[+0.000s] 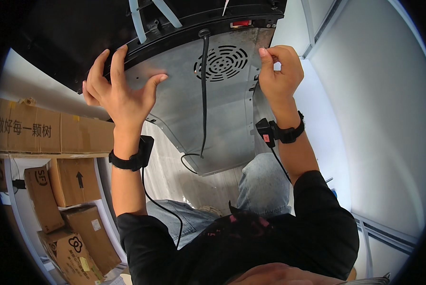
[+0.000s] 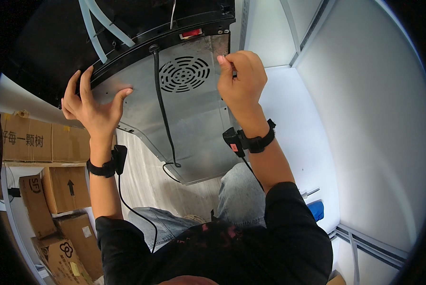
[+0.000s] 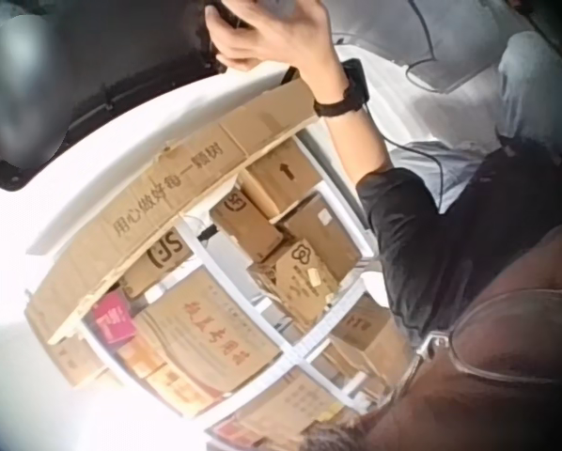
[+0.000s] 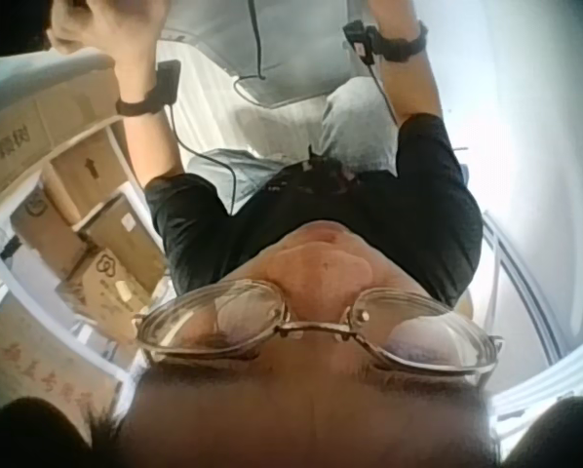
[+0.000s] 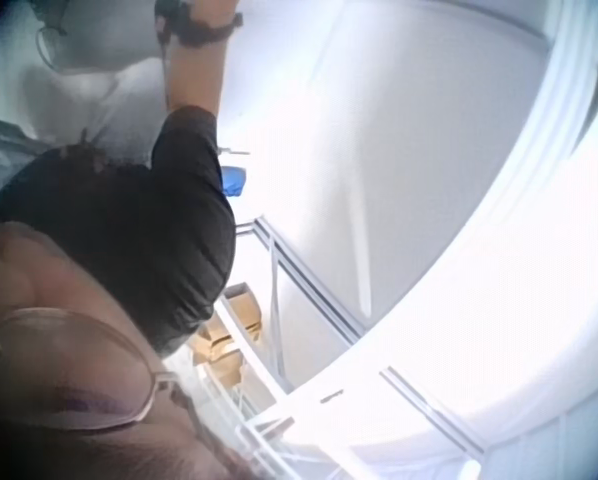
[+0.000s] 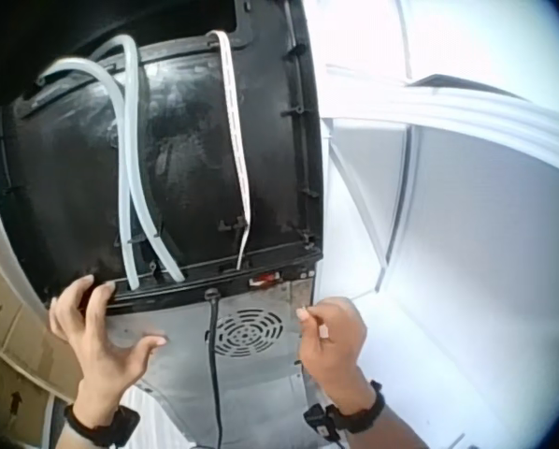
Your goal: The person uses a manual screwdriver to fasten screws into the back panel of a large electronic device. They repeatedly insert and tighten screws along the edge of the panel while holding the device steady with the other hand.
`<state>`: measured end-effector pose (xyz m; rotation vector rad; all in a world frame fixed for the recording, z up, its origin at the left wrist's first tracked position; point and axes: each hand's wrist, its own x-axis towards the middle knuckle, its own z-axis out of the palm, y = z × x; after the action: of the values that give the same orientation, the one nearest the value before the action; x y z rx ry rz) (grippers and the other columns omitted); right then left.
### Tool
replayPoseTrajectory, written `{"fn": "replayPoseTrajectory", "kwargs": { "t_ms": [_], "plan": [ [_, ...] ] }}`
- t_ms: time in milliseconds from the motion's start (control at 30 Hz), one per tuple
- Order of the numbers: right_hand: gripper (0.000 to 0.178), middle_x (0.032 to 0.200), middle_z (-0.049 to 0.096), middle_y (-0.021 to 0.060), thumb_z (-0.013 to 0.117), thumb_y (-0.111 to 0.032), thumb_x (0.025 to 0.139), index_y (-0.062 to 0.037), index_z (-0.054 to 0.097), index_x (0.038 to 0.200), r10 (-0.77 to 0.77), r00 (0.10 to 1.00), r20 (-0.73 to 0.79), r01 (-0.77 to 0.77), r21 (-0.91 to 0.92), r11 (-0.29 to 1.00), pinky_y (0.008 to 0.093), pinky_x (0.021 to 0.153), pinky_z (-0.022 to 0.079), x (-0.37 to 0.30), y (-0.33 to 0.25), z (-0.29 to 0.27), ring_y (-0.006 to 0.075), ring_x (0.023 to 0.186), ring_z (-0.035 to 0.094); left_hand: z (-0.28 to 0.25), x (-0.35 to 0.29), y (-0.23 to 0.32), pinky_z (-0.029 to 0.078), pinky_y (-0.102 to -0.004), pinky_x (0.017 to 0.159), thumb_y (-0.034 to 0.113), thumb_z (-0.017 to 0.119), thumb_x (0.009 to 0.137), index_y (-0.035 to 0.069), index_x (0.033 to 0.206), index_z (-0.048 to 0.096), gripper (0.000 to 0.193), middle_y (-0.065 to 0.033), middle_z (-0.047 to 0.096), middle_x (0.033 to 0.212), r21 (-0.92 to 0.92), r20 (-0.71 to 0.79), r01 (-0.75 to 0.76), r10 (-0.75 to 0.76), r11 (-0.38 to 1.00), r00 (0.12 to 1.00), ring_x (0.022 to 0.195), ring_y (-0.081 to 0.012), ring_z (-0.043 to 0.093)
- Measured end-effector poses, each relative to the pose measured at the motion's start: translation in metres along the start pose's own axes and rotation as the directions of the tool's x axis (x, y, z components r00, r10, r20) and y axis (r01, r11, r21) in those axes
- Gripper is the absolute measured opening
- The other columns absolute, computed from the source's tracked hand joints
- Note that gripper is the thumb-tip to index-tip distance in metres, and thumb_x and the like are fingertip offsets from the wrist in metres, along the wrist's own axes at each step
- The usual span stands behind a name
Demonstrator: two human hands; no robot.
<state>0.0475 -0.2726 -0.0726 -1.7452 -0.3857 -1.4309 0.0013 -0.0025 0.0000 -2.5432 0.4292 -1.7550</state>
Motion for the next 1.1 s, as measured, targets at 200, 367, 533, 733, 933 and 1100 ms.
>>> {"fn": "replayPoseTrajectory", "kwargs": {
  "t_ms": [200,367,533,733,933,1100],
  "plan": [
    [0.019,0.060,0.048,0.0045,0.065,-0.010,0.082,-0.0065,0.051,0.070,0.002,0.999,0.046,0.003,-0.121,0.993,0.0318,0.046,0.035,-0.003,0.000,0.001,0.0215,0.051,0.044,0.000,0.001,0.001,0.020,-0.0366,0.094,0.060,0.078,0.057,0.014,0.118,0.059,0.078,-0.0066,0.048,0.122,-0.010,-0.003,0.001,-0.001,1.000,1.000,0.111,-0.0222,0.039],
    [0.024,0.054,0.042,0.0046,0.062,-0.010,0.084,-0.0073,0.045,0.067,0.062,0.996,0.069,-0.047,-0.200,0.979,0.0329,0.043,0.032,-0.005,-0.003,0.003,0.0220,0.046,0.042,0.000,-0.001,-0.001,0.019,-0.0367,0.095,0.060,0.078,0.057,0.014,0.119,0.059,0.079,-0.0062,0.048,0.122,-0.018,0.001,0.001,-0.001,1.000,1.000,0.112,-0.0219,0.039],
    [0.028,0.051,0.039,0.0046,0.061,-0.012,0.086,-0.0081,0.043,0.064,0.043,0.995,0.088,-0.018,-0.271,0.962,0.0330,0.041,0.030,-0.004,-0.003,0.002,0.0222,0.043,0.039,0.000,0.000,-0.001,0.019,-0.0366,0.095,0.060,0.078,0.057,0.015,0.118,0.059,0.078,-0.0056,0.048,0.122,-0.022,-0.001,0.006,-0.006,1.000,1.000,0.113,-0.0214,0.039],
    [0.028,0.050,0.043,0.0020,0.063,-0.018,0.086,-0.0087,0.047,0.066,0.144,0.970,0.198,-0.091,-0.255,0.963,0.0301,0.041,0.032,-0.005,-0.005,-0.008,0.0192,0.043,0.041,0.000,-0.002,-0.002,0.018,-0.0365,0.095,0.061,0.077,0.058,0.015,0.119,0.059,0.078,-0.0050,0.048,0.122,-0.024,0.005,0.008,-0.008,1.000,1.000,0.113,-0.0207,0.039],
    [0.033,0.078,0.058,0.0038,0.071,-0.023,0.080,-0.0031,0.055,0.100,0.411,0.893,0.185,-0.419,0.007,0.908,0.0254,0.057,0.044,-0.014,-0.014,-0.014,0.0130,0.070,0.055,0.001,-0.004,-0.004,0.018,-0.0402,0.097,0.064,0.073,0.059,0.017,0.118,0.060,0.077,-0.0058,0.049,0.121,-0.020,0.002,0.022,-0.022,1.000,1.000,0.113,-0.0217,0.040],
    [0.047,0.101,0.059,0.0101,0.073,-0.022,0.078,0.0009,0.052,0.113,0.535,0.775,0.336,-0.604,0.145,0.783,0.0273,0.071,0.047,-0.020,0.000,-0.007,0.0161,0.090,0.056,0.000,-0.002,-0.001,0.017,-0.0424,0.098,0.066,0.072,0.060,0.017,0.118,0.059,0.077,-0.0064,0.049,0.121,-0.006,0.017,0.032,-0.032,0.999,0.999,0.114,-0.0228,0.042]
  ]
}}
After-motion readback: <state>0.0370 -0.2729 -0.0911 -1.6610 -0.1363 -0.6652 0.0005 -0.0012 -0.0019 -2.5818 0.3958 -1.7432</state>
